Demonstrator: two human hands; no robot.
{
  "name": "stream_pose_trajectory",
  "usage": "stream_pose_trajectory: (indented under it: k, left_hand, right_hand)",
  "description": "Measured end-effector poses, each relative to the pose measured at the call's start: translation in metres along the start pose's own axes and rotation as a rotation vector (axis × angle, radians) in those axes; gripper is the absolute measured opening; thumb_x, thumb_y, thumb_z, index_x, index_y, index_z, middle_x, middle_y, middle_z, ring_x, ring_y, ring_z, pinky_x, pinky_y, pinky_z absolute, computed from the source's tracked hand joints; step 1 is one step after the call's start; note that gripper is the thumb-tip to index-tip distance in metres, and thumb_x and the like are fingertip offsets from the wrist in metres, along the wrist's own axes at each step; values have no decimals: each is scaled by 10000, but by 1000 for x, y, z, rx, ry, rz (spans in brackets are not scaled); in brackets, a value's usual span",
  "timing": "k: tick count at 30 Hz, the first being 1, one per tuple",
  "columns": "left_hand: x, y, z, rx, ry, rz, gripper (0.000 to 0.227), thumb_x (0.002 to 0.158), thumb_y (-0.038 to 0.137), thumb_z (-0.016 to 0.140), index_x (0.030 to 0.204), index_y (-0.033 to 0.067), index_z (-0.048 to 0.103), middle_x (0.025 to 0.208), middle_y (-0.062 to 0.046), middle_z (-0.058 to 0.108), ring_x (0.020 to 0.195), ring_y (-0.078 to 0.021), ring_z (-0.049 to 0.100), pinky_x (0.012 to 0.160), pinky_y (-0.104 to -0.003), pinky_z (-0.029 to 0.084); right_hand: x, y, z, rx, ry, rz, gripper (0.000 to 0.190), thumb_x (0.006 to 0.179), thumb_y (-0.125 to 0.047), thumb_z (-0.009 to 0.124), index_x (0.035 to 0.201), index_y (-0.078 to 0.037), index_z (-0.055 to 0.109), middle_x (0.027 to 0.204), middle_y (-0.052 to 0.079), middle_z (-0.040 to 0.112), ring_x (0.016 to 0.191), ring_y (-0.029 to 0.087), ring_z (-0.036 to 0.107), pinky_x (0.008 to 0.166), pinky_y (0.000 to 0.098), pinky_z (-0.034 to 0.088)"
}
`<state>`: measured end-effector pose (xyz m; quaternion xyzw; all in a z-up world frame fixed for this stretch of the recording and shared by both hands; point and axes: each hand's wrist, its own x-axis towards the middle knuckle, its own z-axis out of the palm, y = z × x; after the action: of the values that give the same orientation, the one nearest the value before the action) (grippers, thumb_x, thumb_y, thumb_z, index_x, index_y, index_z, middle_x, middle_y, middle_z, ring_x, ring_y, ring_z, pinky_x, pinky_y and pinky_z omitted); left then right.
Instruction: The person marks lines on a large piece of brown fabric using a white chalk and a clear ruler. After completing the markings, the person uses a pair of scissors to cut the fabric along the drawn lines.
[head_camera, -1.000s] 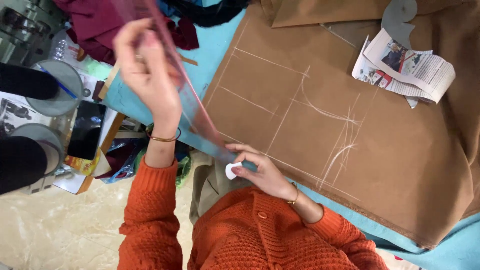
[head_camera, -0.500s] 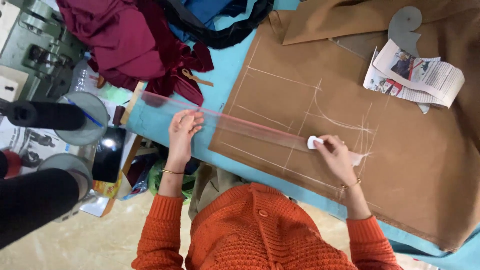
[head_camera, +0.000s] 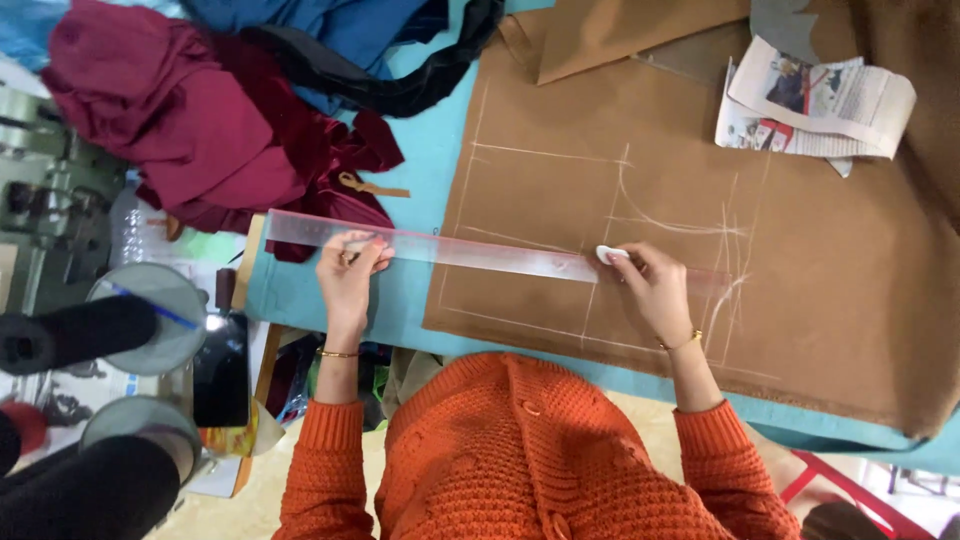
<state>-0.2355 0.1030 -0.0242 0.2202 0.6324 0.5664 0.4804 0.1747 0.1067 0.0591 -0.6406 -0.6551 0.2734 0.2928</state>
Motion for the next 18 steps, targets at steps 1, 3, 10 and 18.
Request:
stream_pose_trajectory:
  k: [1,3,10,18]
  left_hand:
    - [1,-4,-1,3,-13,-7,233,878,-4,745,1083,30,640,887,-166,726,772,-246,775,675,-305,663]
    - [6,-9,-4,45,1,45,194,907,24,761,1050,4,631,874,-145,703,746,-237,763,656,-297,666]
    - [0,-1,-3,85,-22,52,170,920,0,752,1044,-5,636,873,-186,715,749,-270,769,663,-307,670]
    - [4,-1,-5,93,-25,56,140,929,14,748,1015,-19,642,849,-154,713,712,-200,750,653,-293,669]
  right_hand:
    - [-1,2,2,-5,7,12,69,973,-174,769,1011,-116,771,766,79,718,714,224,677,699,352,536]
    - [3,6,8,-202,-14,-178,55,975,-224,752,978,-171,769,824,34,764,740,259,706,762,369,538]
    - [16,4,13,-365,-146,-320,100,1000,-263,677,1019,-184,735,940,7,763,885,246,719,834,370,531]
    - [21,25,18,-529,-233,-403,131,1009,-290,651,983,-173,703,912,49,744,920,267,724,849,390,535]
